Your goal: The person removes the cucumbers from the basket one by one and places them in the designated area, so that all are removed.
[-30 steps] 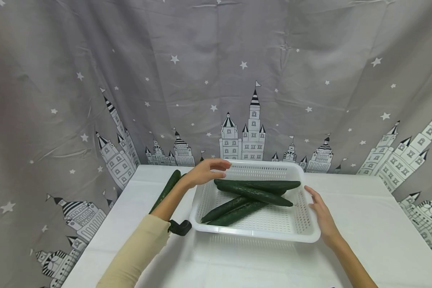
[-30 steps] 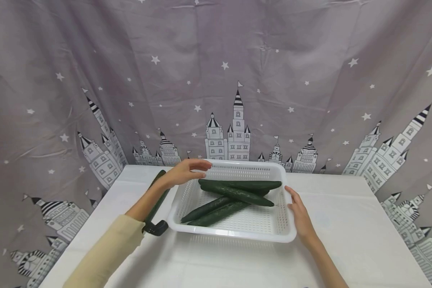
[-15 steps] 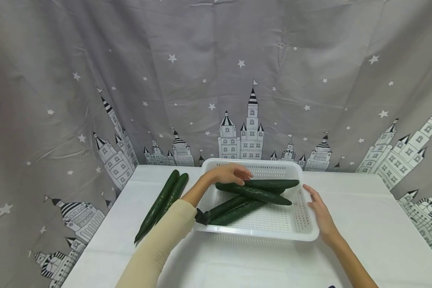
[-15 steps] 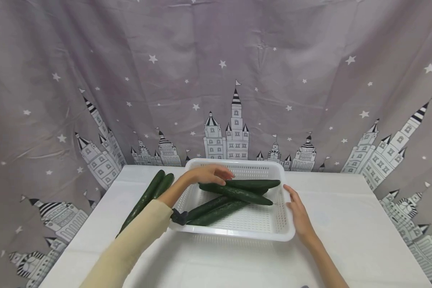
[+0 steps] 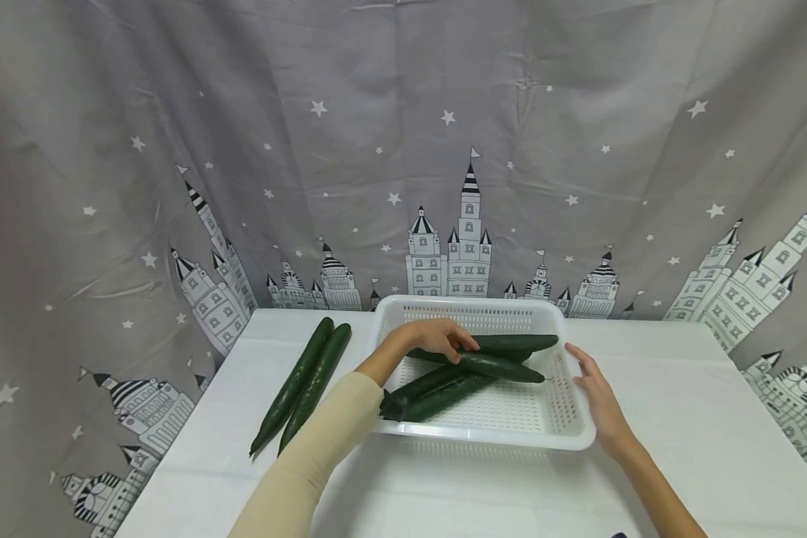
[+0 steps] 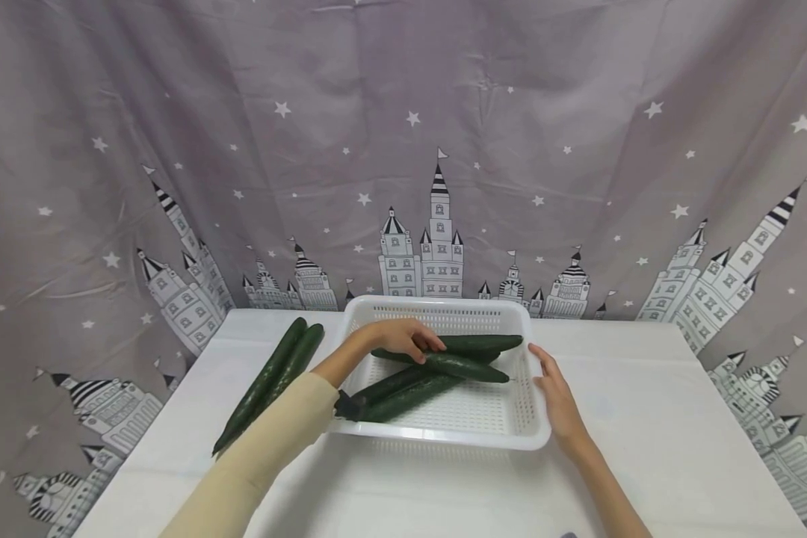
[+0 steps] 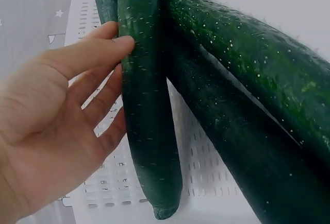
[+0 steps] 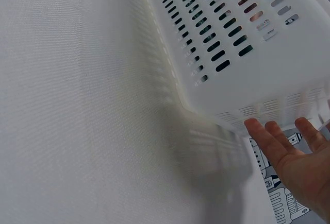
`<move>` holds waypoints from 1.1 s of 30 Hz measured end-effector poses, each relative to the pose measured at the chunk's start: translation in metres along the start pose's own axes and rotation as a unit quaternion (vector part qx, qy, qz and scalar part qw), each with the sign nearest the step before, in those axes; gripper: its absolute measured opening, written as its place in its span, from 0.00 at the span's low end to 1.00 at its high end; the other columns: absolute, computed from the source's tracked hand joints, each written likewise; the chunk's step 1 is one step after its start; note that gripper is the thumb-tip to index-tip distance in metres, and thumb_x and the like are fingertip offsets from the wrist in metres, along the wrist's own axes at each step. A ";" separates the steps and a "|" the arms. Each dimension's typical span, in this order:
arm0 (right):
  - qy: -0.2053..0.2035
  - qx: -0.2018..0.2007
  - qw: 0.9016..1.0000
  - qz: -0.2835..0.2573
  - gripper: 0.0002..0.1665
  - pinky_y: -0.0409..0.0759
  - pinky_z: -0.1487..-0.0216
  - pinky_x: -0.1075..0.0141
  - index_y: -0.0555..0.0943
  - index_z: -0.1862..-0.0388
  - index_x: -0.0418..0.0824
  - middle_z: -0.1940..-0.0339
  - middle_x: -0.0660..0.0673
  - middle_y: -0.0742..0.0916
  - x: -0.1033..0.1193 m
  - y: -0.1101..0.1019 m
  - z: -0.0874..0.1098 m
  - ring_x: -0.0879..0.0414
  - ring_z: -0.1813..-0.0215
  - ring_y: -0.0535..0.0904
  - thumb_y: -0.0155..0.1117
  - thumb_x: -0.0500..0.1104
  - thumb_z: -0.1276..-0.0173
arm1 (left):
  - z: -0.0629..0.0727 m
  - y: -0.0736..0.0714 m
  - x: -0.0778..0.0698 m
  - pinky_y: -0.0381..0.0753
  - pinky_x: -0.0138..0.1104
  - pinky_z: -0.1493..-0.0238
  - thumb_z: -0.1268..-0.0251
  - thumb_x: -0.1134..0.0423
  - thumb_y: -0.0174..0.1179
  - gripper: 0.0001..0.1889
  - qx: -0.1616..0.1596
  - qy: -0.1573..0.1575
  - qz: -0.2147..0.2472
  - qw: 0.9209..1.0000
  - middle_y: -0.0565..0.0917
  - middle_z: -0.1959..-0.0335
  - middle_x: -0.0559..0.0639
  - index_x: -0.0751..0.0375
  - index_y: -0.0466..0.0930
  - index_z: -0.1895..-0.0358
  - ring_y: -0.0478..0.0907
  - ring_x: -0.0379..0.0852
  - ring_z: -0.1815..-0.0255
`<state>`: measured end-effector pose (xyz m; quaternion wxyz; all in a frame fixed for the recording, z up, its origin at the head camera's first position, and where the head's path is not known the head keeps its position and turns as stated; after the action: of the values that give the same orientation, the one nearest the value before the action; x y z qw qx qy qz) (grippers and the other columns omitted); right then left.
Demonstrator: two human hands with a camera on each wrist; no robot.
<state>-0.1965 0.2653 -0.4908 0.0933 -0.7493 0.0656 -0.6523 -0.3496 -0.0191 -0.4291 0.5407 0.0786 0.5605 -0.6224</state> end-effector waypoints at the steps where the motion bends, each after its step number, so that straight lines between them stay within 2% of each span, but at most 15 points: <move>1: -0.001 0.000 1.000 0.001 0.32 0.74 0.50 0.73 0.49 0.19 0.39 0.21 0.31 0.55 0.000 0.000 0.000 0.35 0.30 0.62 0.29 0.40 0.21 | 0.001 0.000 -0.001 0.74 0.30 0.42 0.35 0.76 0.63 0.24 -0.002 -0.005 -0.004 1.000 0.79 0.38 0.54 0.63 0.78 0.35 0.73 0.47 0.37; 4: -0.004 -0.002 1.000 0.000 0.32 0.75 0.50 0.72 0.50 0.19 0.38 0.22 0.31 0.57 -0.001 -0.001 0.000 0.46 0.34 0.67 0.29 0.39 0.21 | 0.000 0.002 -0.001 0.75 0.30 0.45 0.37 0.76 0.65 0.24 -0.001 -0.010 -0.024 1.000 0.80 0.39 0.52 0.61 0.81 0.37 0.75 0.46 0.40; 6: -0.005 -0.002 1.000 -0.001 0.32 0.75 0.50 0.73 0.50 0.19 0.38 0.22 0.31 0.57 -0.001 -0.002 0.000 0.50 0.35 0.68 0.29 0.38 0.21 | -0.001 0.003 -0.001 0.75 0.30 0.44 0.38 0.76 0.66 0.24 0.002 -0.011 -0.038 0.999 0.80 0.38 0.52 0.61 0.81 0.38 0.75 0.45 0.39; 13: -0.015 0.001 1.000 -0.007 0.32 0.75 0.50 0.74 0.51 0.19 0.38 0.21 0.30 0.55 0.000 -0.002 -0.001 0.38 0.31 0.62 0.30 0.39 0.20 | -0.001 0.003 0.001 0.73 0.30 0.40 0.38 0.77 0.65 0.24 0.011 0.004 -0.041 0.999 0.79 0.37 0.54 0.63 0.80 0.38 0.73 0.48 0.34; 19: -0.010 0.005 1.000 -0.011 0.32 0.70 0.47 0.79 0.50 0.20 0.38 0.20 0.32 0.53 0.000 -0.001 -0.002 0.34 0.26 0.55 0.30 0.39 0.20 | 0.004 -0.001 0.000 0.70 0.31 0.37 0.36 0.77 0.63 0.26 0.020 0.011 -0.058 0.998 0.76 0.34 0.54 0.63 0.77 0.34 0.69 0.49 0.31; 24: -0.007 0.007 1.000 -0.007 0.32 0.69 0.47 0.80 0.50 0.19 0.37 0.20 0.32 0.52 0.001 -0.001 -0.002 0.31 0.24 0.51 0.30 0.39 0.21 | 0.012 -0.008 -0.003 0.70 0.35 0.36 0.34 0.76 0.61 0.27 -0.003 0.017 -0.067 0.998 0.74 0.32 0.55 0.60 0.75 0.32 0.68 0.51 0.30; 29: -0.010 0.009 1.000 -0.005 0.32 0.69 0.47 0.79 0.49 0.19 0.37 0.20 0.32 0.50 0.002 -0.001 -0.002 0.30 0.23 0.49 0.29 0.39 0.21 | 0.025 -0.014 -0.006 0.73 0.39 0.38 0.33 0.74 0.61 0.26 -0.031 0.021 -0.039 0.999 0.73 0.32 0.55 0.57 0.76 0.32 0.67 0.53 0.30; 33: -0.010 0.009 1.000 -0.011 0.32 0.72 0.49 0.78 0.48 0.19 0.36 0.20 0.31 0.50 0.002 -0.001 -0.002 0.28 0.24 0.51 0.28 0.39 0.21 | 0.037 -0.017 -0.005 0.71 0.41 0.35 0.32 0.74 0.60 0.26 -0.043 0.032 -0.030 0.998 0.71 0.30 0.54 0.58 0.75 0.32 0.66 0.54 0.29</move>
<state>-0.1987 0.2653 -0.4884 0.0931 -0.7556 0.0508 -0.6464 -0.3420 -0.0482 -0.4016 0.5062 0.0587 0.6060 -0.6107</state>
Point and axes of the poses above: each hand's wrist, its own z-axis away from the middle knuckle, its own y-axis out of the palm, x = y × z, the point moved 1 cm from there along -z, towards the middle knuckle
